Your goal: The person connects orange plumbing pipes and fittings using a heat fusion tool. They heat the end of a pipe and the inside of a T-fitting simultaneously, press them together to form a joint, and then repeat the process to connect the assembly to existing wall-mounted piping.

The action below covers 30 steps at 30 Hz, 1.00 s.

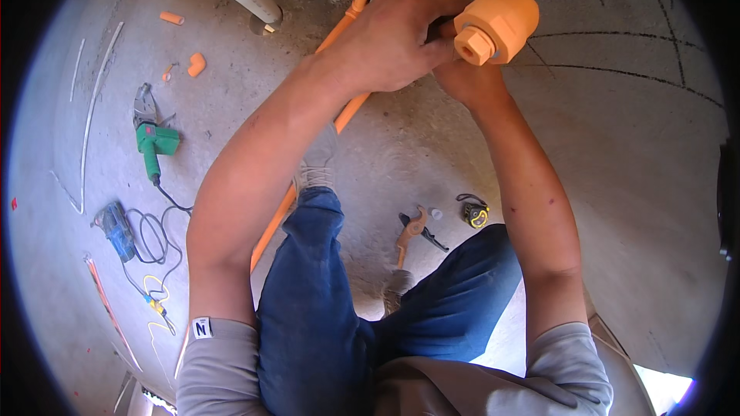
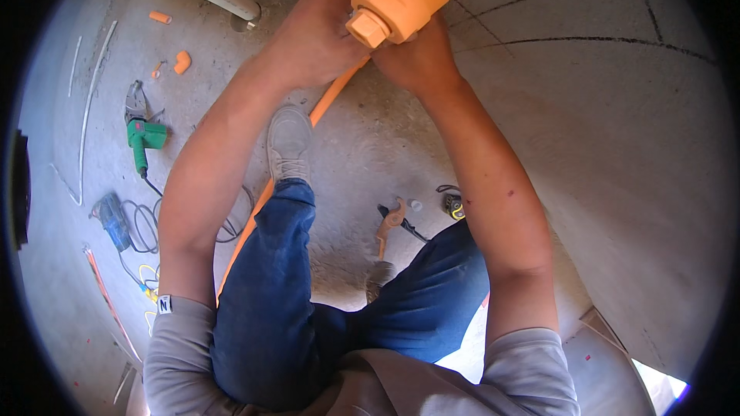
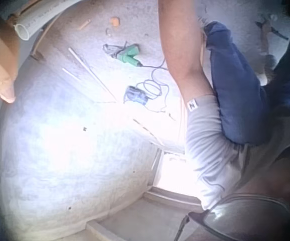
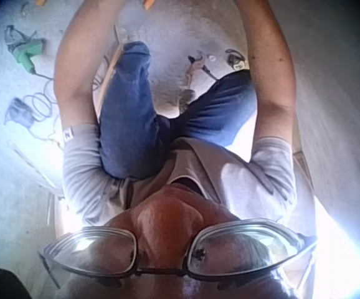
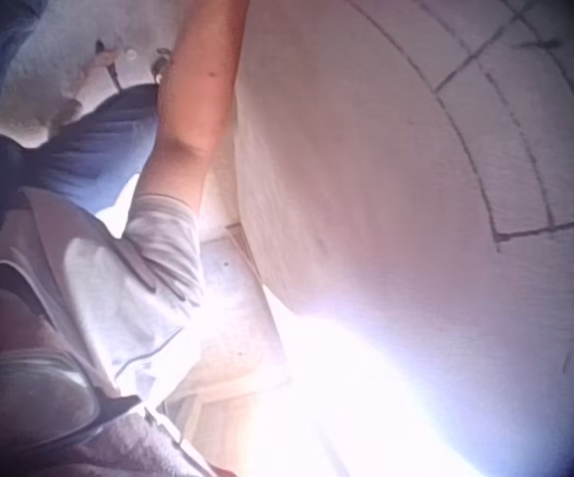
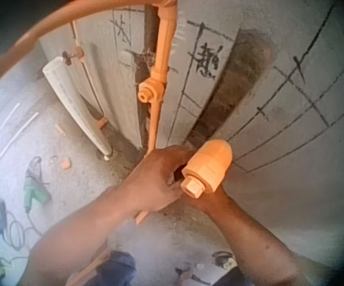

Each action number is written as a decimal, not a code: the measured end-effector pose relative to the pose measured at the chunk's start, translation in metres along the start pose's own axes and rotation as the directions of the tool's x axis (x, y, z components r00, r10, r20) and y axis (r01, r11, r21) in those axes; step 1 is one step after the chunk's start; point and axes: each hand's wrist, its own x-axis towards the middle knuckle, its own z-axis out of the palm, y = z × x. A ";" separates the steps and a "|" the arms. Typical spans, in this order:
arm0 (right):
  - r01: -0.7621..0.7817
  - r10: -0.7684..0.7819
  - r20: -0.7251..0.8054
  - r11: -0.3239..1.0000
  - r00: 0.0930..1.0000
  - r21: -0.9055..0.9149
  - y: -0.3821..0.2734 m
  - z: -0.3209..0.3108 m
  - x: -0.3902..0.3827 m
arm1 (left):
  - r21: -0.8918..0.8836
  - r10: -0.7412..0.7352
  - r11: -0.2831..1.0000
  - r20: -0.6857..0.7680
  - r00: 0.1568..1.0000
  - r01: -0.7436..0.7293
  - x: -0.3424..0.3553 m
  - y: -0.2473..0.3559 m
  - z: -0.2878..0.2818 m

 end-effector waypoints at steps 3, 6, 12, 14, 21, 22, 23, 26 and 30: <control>-0.102 0.101 0.054 0.995 0.993 0.016 0.005 0.001 -0.002 | 0.003 0.039 0.999 0.007 0.999 -0.039 0.003 0.002 -0.004; -0.098 0.095 0.049 0.993 0.994 0.065 0.004 0.004 -0.001 | 0.016 0.026 1.000 0.018 1.000 -0.026 0.005 0.000 -0.006; 0.041 -0.041 -0.001 0.998 0.999 -0.050 0.010 0.010 0.004 | 0.019 0.015 1.000 0.023 1.000 -0.016 0.006 -0.003 -0.010; 0.078 -0.079 -0.023 0.996 0.997 -0.046 0.014 0.009 0.002 | 0.029 0.021 0.999 0.024 0.999 -0.021 0.009 -0.003 -0.008; 0.091 -0.091 0.018 0.996 0.996 -0.008 0.023 0.017 0.000 | 0.109 0.134 0.986 -0.042 0.990 -0.129 0.007 -0.013 -0.006; 0.052 -0.052 -0.005 0.998 0.999 0.039 0.022 0.017 0.001 | 0.112 0.129 0.986 -0.049 0.990 -0.123 0.009 -0.013 -0.005; 0.014 -0.012 -0.025 0.996 1.000 0.086 0.022 0.017 0.001 | 0.093 0.097 0.991 -0.021 0.995 -0.094 0.010 -0.013 -0.005; 0.153 -0.144 -0.085 0.983 0.986 0.106 0.029 0.020 -0.003 | 0.094 0.043 0.995 0.032 0.999 -0.046 0.010 -0.015 -0.002; 0.109 -0.108 -0.045 0.994 0.993 0.026 0.030 0.021 -0.006 | 0.054 0.064 0.996 0.031 0.997 -0.066 0.012 -0.017 -0.002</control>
